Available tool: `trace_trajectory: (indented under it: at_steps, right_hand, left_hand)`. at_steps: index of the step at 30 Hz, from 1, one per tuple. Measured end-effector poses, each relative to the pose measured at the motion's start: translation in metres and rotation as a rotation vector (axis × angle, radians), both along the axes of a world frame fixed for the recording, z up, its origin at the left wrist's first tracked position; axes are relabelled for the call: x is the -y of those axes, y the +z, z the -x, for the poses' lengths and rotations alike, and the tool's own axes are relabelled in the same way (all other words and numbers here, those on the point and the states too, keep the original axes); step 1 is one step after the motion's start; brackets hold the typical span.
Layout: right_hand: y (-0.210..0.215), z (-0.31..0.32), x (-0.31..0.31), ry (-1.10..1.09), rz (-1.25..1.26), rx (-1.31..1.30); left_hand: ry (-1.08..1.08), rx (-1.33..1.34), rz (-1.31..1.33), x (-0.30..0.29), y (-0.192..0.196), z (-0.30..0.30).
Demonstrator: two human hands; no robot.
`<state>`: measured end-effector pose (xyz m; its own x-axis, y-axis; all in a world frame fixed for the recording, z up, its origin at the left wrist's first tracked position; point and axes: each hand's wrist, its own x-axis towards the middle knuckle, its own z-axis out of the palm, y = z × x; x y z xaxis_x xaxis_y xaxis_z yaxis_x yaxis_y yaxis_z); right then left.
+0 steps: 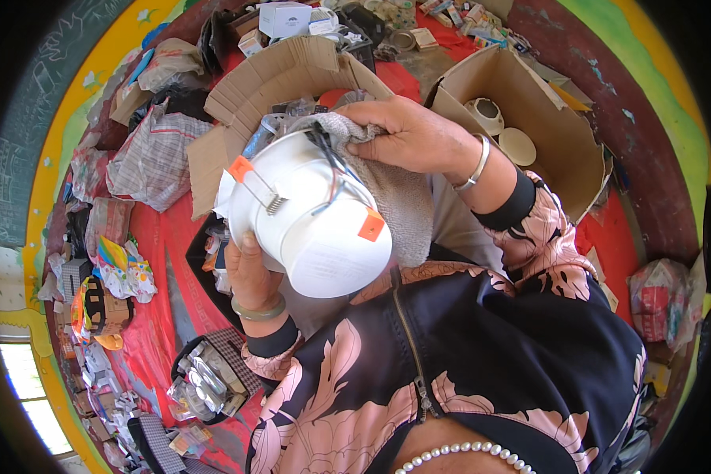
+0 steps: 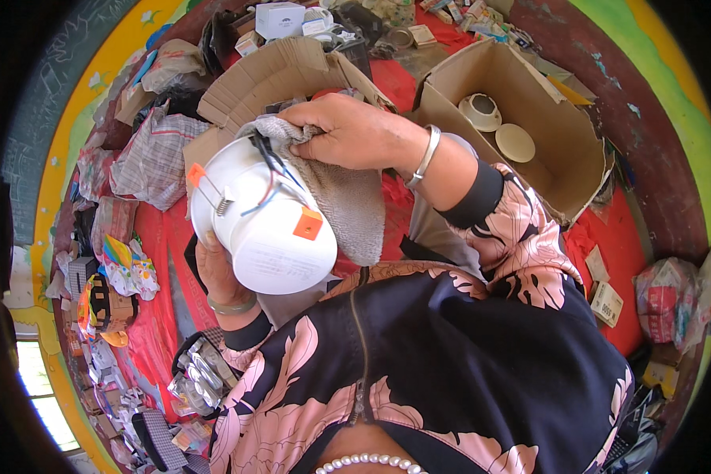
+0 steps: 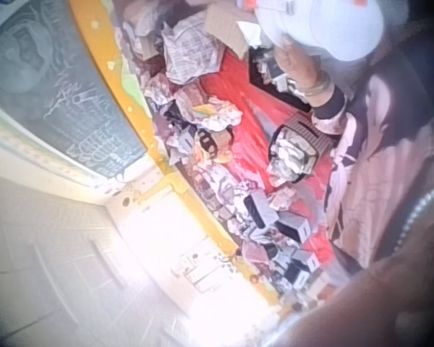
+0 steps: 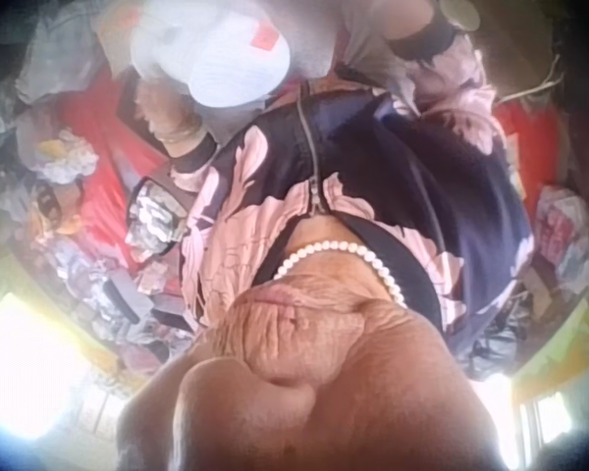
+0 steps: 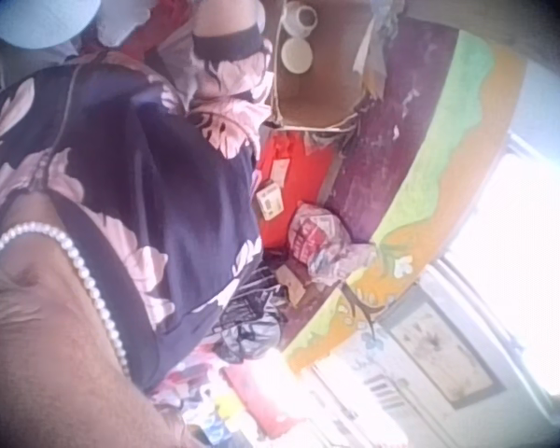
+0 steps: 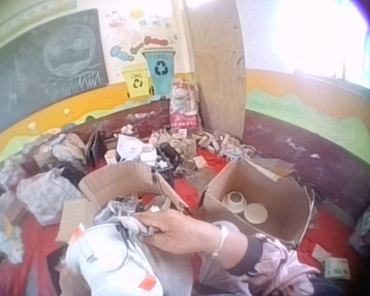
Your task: The person wipes a white circular light fixture with a cloth, cleaning both the front surface and the back housing while sitting among several boxes.
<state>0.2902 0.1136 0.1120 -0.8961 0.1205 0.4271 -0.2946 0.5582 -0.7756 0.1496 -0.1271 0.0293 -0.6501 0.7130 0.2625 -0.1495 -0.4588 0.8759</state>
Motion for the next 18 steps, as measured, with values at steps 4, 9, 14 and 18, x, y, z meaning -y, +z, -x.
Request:
trace_trajectory:
  at_steps: [4,9,14,18]
  right_hand:
    - [-0.003,-0.001,-0.005,0.164,0.177,0.109]
    - [-0.029,-0.005,0.001,0.273,0.706,0.258]
    - [-0.035,-0.017,0.016,0.173,0.844,0.250]
    - [-0.060,-0.019,0.024,0.041,1.010,0.181]
  left_hand:
    - [-0.037,-0.064,0.083,0.002,0.000,0.002]
    - [-0.075,-0.015,0.066,-0.014,0.012,0.003]
    - [0.018,0.169,0.060,-0.017,0.003,0.000]
    - [0.126,0.260,0.062,-0.025,-0.013,0.005]
